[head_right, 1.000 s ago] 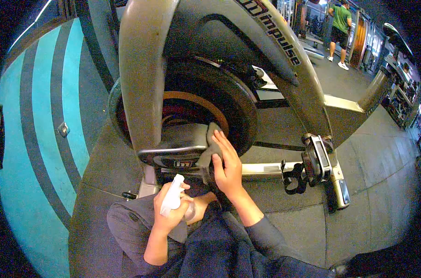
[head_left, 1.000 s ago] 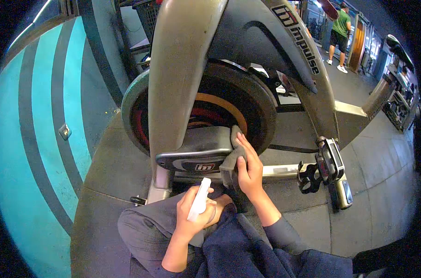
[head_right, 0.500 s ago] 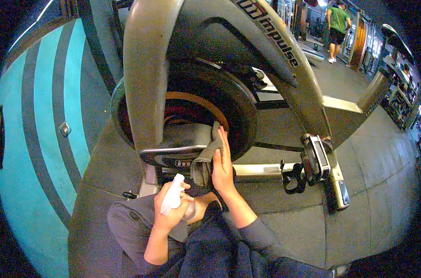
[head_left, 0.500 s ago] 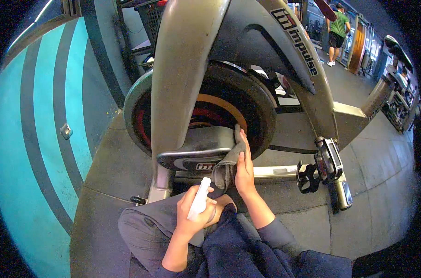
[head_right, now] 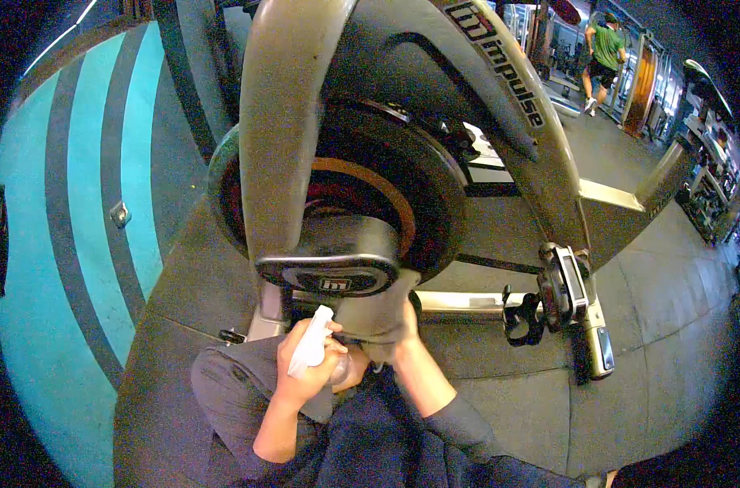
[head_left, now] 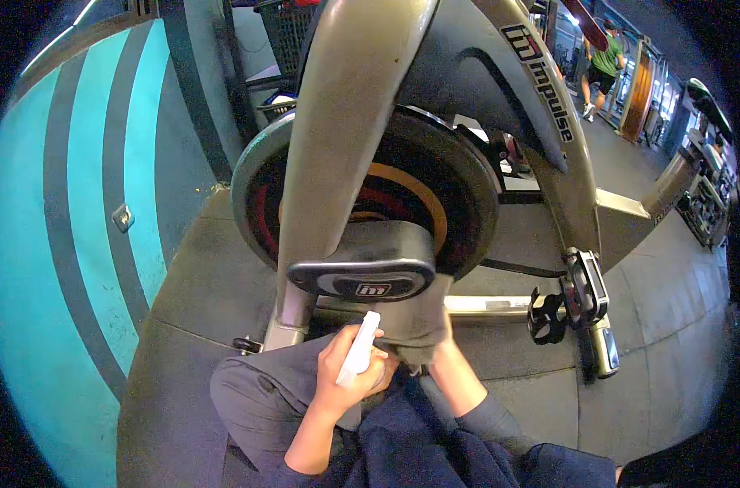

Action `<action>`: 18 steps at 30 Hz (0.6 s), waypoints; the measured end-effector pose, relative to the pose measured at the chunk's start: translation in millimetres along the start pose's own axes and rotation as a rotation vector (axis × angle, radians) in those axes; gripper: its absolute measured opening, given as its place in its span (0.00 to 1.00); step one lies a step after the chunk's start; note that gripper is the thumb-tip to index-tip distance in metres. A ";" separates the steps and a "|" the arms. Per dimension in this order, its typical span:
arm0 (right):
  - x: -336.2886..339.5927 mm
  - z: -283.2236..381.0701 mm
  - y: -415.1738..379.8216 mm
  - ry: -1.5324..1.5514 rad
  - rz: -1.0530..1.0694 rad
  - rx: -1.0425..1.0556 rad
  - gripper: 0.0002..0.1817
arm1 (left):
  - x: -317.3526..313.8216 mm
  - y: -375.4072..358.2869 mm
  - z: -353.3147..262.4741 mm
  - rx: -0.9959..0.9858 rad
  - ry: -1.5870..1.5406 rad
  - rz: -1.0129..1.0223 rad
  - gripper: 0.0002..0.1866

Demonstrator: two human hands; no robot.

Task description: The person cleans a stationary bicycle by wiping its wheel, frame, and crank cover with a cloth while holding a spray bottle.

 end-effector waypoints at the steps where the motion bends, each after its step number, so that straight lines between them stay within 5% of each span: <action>1: -3.2 -11.8 7.8 0.024 0.011 -0.057 0.26 | 0.8 -0.1 -1.2 -0.020 -0.017 -0.001 0.21; 18: -19.0 -79.7 83.4 0.186 0.263 -0.171 0.29 | 16.9 -11.0 2.6 -0.132 0.049 -0.030 0.19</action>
Point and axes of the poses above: each hand's wrist, its own y-axis towards the middle knuckle, its own x-axis out of the back of the hand, z = x × y, the point moved 7 cm from there along y, towards the middle knuckle, and after that the axes turned 8 degrees about -z, right-handed, at the moved point
